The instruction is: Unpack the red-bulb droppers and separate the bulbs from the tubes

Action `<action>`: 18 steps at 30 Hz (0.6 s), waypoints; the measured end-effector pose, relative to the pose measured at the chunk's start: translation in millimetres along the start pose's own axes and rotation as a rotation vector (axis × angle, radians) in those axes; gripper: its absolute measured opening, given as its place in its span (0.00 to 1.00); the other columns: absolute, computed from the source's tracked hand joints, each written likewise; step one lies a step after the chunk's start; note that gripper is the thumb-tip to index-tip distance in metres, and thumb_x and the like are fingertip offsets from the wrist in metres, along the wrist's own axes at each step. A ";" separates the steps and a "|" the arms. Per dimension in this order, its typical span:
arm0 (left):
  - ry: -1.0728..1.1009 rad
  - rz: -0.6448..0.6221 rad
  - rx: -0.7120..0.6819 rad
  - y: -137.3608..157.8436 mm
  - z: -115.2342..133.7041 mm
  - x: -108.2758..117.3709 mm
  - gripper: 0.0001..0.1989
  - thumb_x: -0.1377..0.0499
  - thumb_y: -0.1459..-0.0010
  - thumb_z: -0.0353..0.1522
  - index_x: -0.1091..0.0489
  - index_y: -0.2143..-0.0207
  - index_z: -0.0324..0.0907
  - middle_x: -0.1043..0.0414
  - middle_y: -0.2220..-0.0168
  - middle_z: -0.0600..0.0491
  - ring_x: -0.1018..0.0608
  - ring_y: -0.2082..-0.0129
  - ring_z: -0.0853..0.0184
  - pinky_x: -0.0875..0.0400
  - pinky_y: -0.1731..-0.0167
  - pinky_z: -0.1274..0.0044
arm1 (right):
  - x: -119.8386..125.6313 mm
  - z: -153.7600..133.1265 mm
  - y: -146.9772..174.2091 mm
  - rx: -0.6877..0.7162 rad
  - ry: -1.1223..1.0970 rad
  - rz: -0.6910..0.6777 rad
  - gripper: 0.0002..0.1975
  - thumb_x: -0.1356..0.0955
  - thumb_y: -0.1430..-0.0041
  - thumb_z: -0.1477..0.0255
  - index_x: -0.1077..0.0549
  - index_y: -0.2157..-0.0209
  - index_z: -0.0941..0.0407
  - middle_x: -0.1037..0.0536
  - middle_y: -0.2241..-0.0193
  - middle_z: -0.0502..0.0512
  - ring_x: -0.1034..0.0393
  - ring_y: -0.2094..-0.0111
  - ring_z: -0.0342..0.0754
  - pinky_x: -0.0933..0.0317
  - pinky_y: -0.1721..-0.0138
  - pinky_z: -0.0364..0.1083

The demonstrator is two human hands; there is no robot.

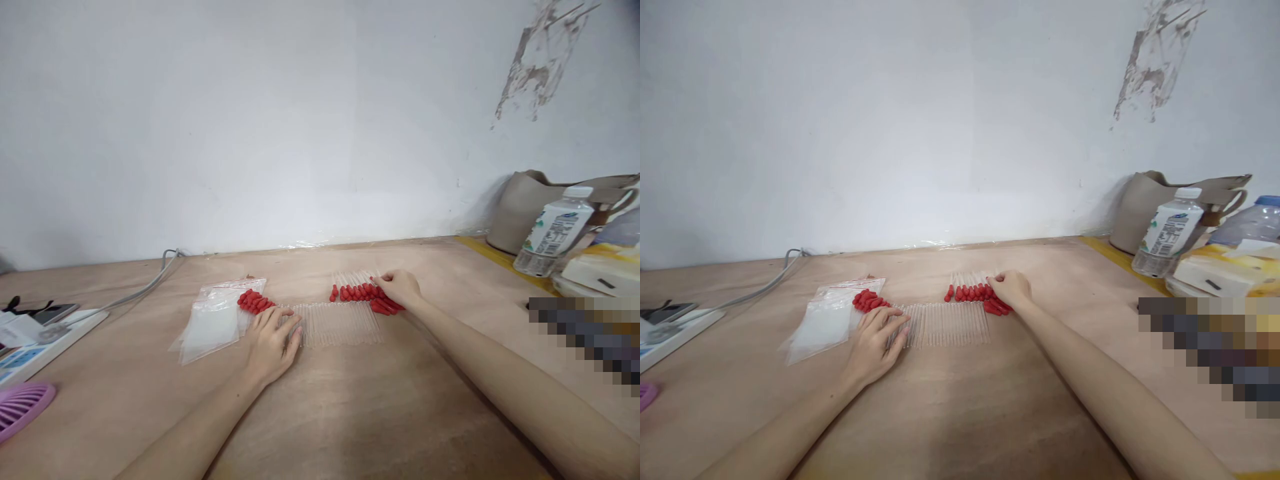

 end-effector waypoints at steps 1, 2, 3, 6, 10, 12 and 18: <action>0.002 -0.002 0.001 0.2 0.0 -0.1 0.10 0.48 0.45 0.31 0.30 0.63 0.42 0.32 0.63 0.48 0.31 0.61 0.61 0.36 0.62 0.68 | 1.1 -0.7 -0.1 -0.005 -0.015 0.008 0.16 0.36 0.53 0.60 0.25 0.80 0.56 0.26 0.83 0.53 0.33 0.77 0.46 0.47 0.78 0.41; 0.003 -0.004 0.002 0.5 0.0 -0.2 0.10 0.48 0.45 0.31 0.30 0.63 0.42 0.32 0.63 0.48 0.31 0.61 0.61 0.36 0.62 0.68 | 2.5 -1.3 0.5 -0.005 -0.033 0.013 0.18 0.37 0.52 0.59 0.25 0.80 0.57 0.27 0.84 0.53 0.33 0.79 0.46 0.47 0.79 0.41; 0.005 -0.005 0.002 0.8 -0.1 -0.4 0.10 0.48 0.45 0.31 0.30 0.63 0.41 0.32 0.63 0.48 0.31 0.61 0.61 0.36 0.62 0.68 | 4.0 -1.7 2.2 0.002 -0.054 0.017 0.19 0.38 0.51 0.58 0.25 0.79 0.58 0.27 0.85 0.53 0.33 0.79 0.46 0.47 0.79 0.41; 0.011 0.011 -0.009 1.4 0.6 -0.5 0.11 0.48 0.45 0.30 0.30 0.61 0.41 0.32 0.61 0.47 0.31 0.59 0.61 0.35 0.60 0.67 | 8.6 -2.6 17.2 0.063 -0.127 0.026 0.18 0.39 0.48 0.59 0.26 0.72 0.58 0.25 0.78 0.52 0.32 0.75 0.45 0.43 0.77 0.41; 0.010 0.048 -0.062 0.1 7.6 0.3 0.18 0.49 0.44 0.29 0.37 0.51 0.40 0.35 0.53 0.45 0.33 0.52 0.59 0.37 0.54 0.66 | 12.8 -8.2 60.9 0.468 -0.227 0.043 0.11 0.38 0.45 0.67 0.28 0.66 0.56 0.25 0.68 0.54 0.32 0.66 0.46 0.41 0.63 0.45; -0.001 0.068 -0.105 -1.1 14.1 0.3 0.20 0.50 0.44 0.28 0.41 0.47 0.40 0.38 0.49 0.45 0.36 0.48 0.59 0.39 0.51 0.66 | 12.5 -12.8 84.8 0.686 -0.174 0.031 0.08 0.38 0.45 0.70 0.29 0.66 0.55 0.25 0.69 0.54 0.34 0.64 0.47 0.43 0.59 0.48; -0.003 0.054 -0.294 -3.8 35.1 -7.5 0.17 0.48 0.43 0.28 0.37 0.50 0.41 0.37 0.48 0.45 0.38 0.45 0.58 0.41 0.49 0.63 | 5.3 -21.5 118.1 0.918 -0.084 0.078 0.06 0.37 0.44 0.74 0.29 0.67 0.55 0.26 0.72 0.52 0.36 0.65 0.47 0.48 0.58 0.50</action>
Point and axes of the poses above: each hand's wrist, its own y-axis away from the middle knuckle, its own x-axis out of the back of the hand, z = x × y, the point moved 1 cm from there along -y, towards the middle knuckle
